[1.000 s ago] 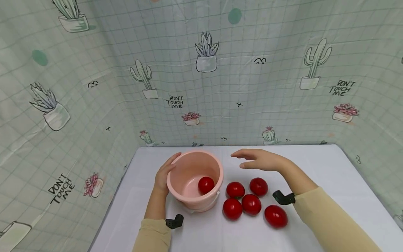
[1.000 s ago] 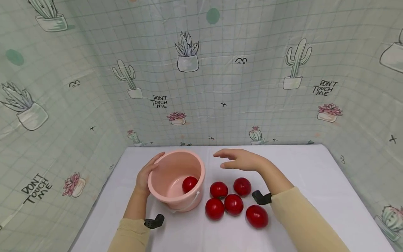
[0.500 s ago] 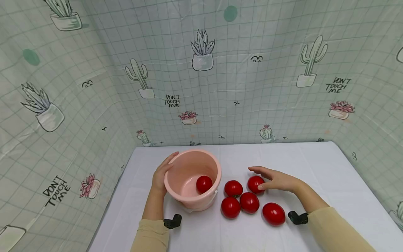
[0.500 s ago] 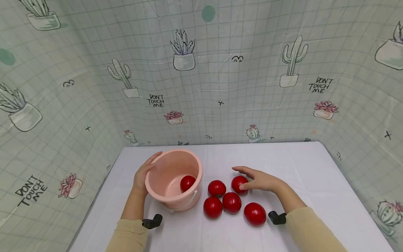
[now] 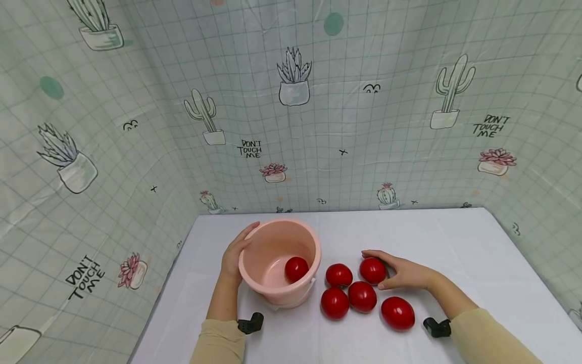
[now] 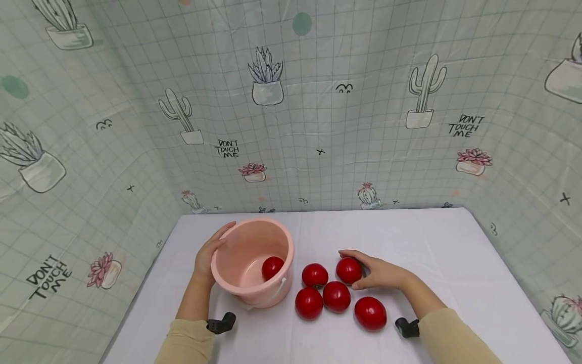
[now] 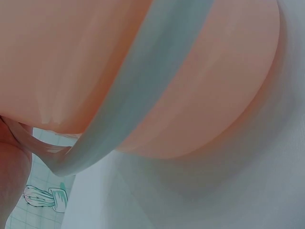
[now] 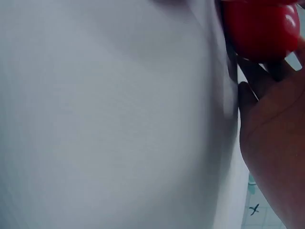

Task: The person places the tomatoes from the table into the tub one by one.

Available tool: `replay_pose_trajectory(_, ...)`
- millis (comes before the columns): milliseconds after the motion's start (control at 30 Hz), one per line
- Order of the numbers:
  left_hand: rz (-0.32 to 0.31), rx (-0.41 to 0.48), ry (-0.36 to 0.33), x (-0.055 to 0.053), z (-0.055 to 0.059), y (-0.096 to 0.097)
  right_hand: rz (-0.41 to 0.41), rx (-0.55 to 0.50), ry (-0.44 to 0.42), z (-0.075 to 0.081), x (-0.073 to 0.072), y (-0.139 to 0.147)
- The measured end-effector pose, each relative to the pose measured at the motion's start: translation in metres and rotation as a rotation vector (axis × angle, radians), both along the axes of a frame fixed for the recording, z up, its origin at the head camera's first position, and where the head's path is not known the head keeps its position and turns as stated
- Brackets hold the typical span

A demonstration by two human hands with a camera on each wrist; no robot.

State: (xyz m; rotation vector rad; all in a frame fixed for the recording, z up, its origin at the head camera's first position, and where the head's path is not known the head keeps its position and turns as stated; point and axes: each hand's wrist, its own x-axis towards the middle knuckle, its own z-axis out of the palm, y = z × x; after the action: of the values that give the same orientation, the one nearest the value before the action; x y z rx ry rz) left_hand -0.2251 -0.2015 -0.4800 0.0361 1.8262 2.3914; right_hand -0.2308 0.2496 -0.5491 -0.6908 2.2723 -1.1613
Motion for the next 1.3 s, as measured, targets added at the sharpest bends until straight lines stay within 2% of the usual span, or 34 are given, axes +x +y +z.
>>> replay_pose_trajectory(333, 0.016, 0.001, -0.006, 0.0, -0.001, 0.0, -0.043, -0.036, 0.04, -0.011, 0.006, -0.004)
replay_pose_trajectory(500, 0.004, 0.004, -0.001, 0.001, -0.002, -0.001, -0.052, -0.044, 0.07, -0.014, 0.007, -0.006)
replay_pose_trajectory(733, -0.001, -0.002, 0.013, -0.001, -0.003, 0.0, -0.127, -0.018, 0.123, -0.012, 0.008, -0.005)
replay_pose_trajectory(933, -0.004, -0.013, 0.023, -0.002, -0.004, 0.0, -0.149, -0.015, 0.154, -0.006, 0.006, -0.004)
replay_pose_trajectory(1100, -0.012, -0.01, 0.033, -0.001, -0.004, -0.001, -0.147, -0.035, 0.093, 0.004, 0.002, -0.002)
replay_pose_trajectory(1300, -0.013, -0.009, 0.03, 0.0, -0.003, 0.001, -0.127, -0.058, 0.05, 0.026, -0.001, -0.003)
